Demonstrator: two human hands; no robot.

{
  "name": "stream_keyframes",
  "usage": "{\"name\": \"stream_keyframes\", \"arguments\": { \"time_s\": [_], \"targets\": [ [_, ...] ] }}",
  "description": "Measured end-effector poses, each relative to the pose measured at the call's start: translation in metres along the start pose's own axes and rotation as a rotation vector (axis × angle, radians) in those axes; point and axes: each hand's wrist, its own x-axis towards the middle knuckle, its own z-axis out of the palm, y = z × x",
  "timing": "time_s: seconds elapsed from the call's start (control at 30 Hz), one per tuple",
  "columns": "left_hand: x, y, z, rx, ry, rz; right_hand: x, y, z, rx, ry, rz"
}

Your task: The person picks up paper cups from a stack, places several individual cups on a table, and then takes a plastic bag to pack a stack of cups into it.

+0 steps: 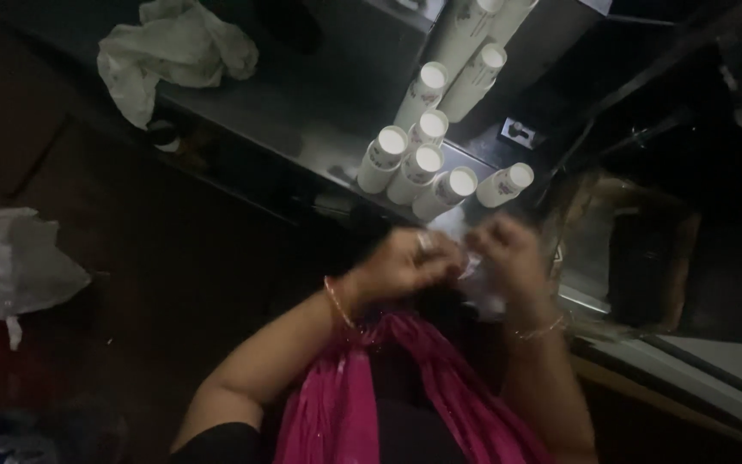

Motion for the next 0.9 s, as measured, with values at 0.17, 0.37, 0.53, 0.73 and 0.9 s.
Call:
{"name": "stream_keyframes", "arguments": {
  "time_s": [0.17, 0.37, 0.53, 0.73, 0.9],
  "targets": [
    [0.035, -0.033, -0.01, -0.79, 0.418, -0.141, 0.034, -0.101, 0.001, 0.284, -0.039, -0.026],
    [0.021, -0.118, 0.0, -0.568, 0.819, -0.522, 0.08, 0.052, 0.032, 0.398, -0.089, 0.107],
    [-0.017, -0.208, 0.001, -0.351, 0.794, -0.527, 0.05, 0.099, 0.058, 0.127, 0.124, 0.023],
    [0.011, -0.123, 0.013, 0.034, 0.668, -0.395, 0.015, 0.002, 0.019, 0.192, -0.02, -0.031],
    [0.017, -0.022, 0.018, -0.265, 0.307, -0.109, -0.045, -0.064, 0.014, -0.215, -0.063, -0.514]
  ]
}}
